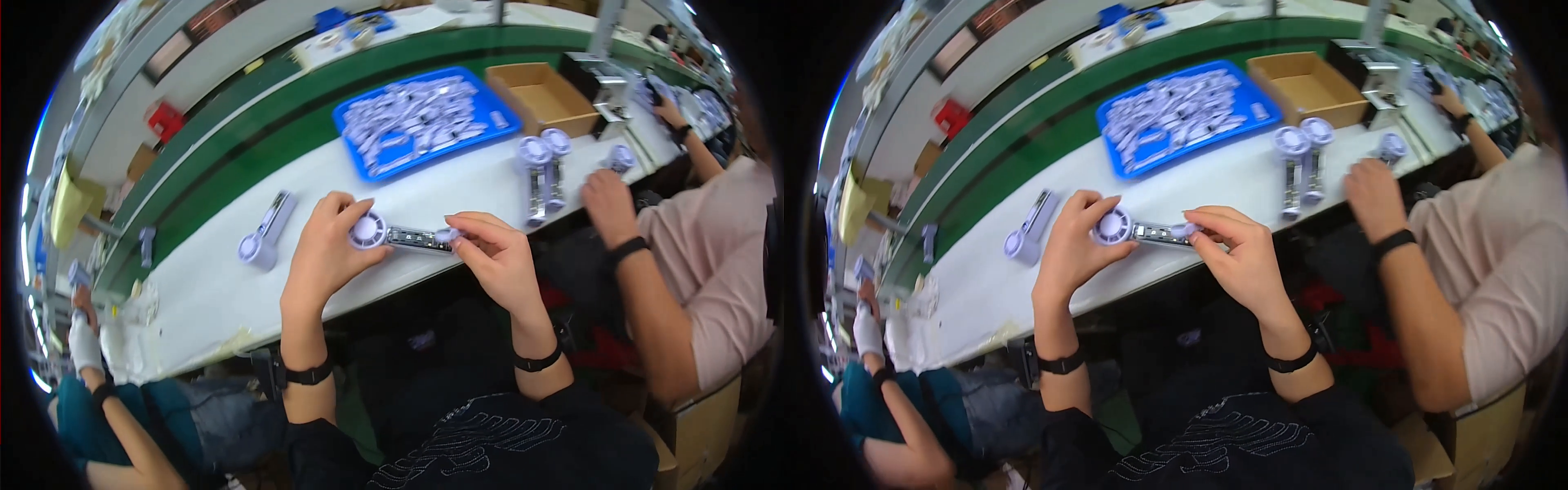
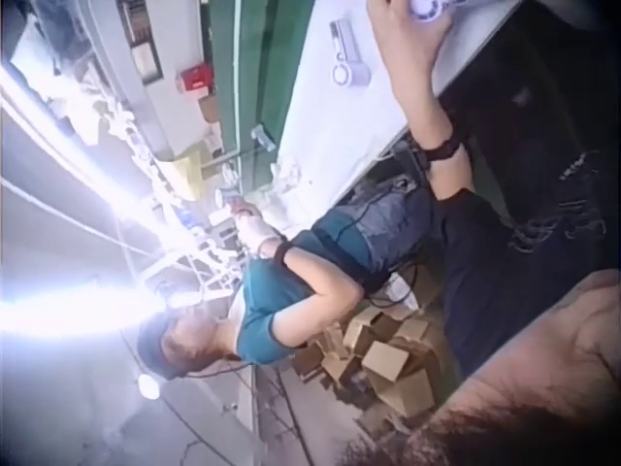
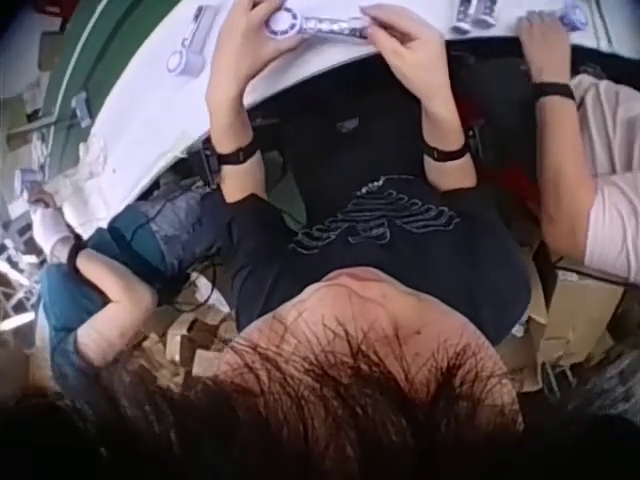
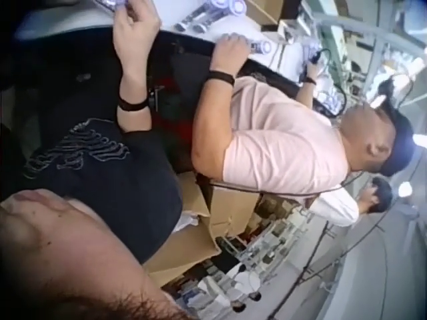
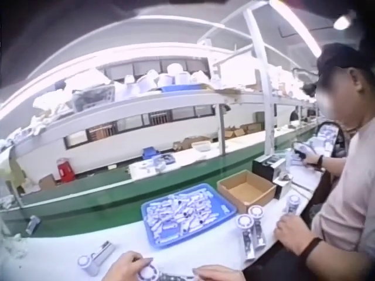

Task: The person assembles handheld fans by hand, picking up a fan body and a cover, fitting the cover onto the body, and pressing it into place. The person then picks up a small white button, inserts it into the fan body, and places the assembled fan onto the table.

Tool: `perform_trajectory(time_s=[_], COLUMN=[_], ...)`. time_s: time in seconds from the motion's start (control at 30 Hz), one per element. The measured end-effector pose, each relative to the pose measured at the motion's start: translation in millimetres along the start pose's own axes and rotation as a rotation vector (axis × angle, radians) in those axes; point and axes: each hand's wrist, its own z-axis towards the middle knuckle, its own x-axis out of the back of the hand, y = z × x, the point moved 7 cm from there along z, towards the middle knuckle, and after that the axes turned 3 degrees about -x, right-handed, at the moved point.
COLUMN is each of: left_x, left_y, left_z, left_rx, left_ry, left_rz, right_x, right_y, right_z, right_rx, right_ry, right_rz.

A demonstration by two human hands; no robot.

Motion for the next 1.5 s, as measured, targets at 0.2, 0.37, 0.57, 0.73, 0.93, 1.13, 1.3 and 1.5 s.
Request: perform_trajectory(time_s=[0.2,0.37,0.57,0.73,0.93,1.13,1.3,1.5], left_x=[38.4,42.1,31.2,16.0,14.6,13.7,14.7,13.5], left_y=[-49.9,-35.0,-38.6,-49.7,-48.7,-48.7,-45.2,-42.4], left_z=[-90.7,-95.3,-93.1,-90.3,-90.7,-87.2,-85.8,-86.1], left_rx=[0.303,0.029,-0.237,-0.199,-0.153,-0.188,-0.177,-0.212], left_ry=[0.069,0.267,0.269,0.165,0.205,0.24,0.164,0.148], left_rz=[-0.04,0.083,-0.07,-0.289,-0.352,-0.309,-0.29,-0.259], right_x=[-110.7,-125.6,-132.7,-132.8,-130.7,-127.7,-126.8,-126.6], right_y=[-16.1,-17.8,-9.6,-4.1,-0.1,9.3,4.1,-0.1], right_z=[-5.3,9.3,3.4,2.0,-1.4,-2.5,0.9,-0.1], right_rx=[0.173,0.302,0.59,0.439,0.395,0.38,0.416,0.434], right_ry=[-0.4,-0.35,-0.366,-0.42,-0.375,-0.3,-0.338,-0.418], right_rz=[-0.274,-0.231,-0.45,-0.404,-0.373,-0.262,-0.309,-0.376])
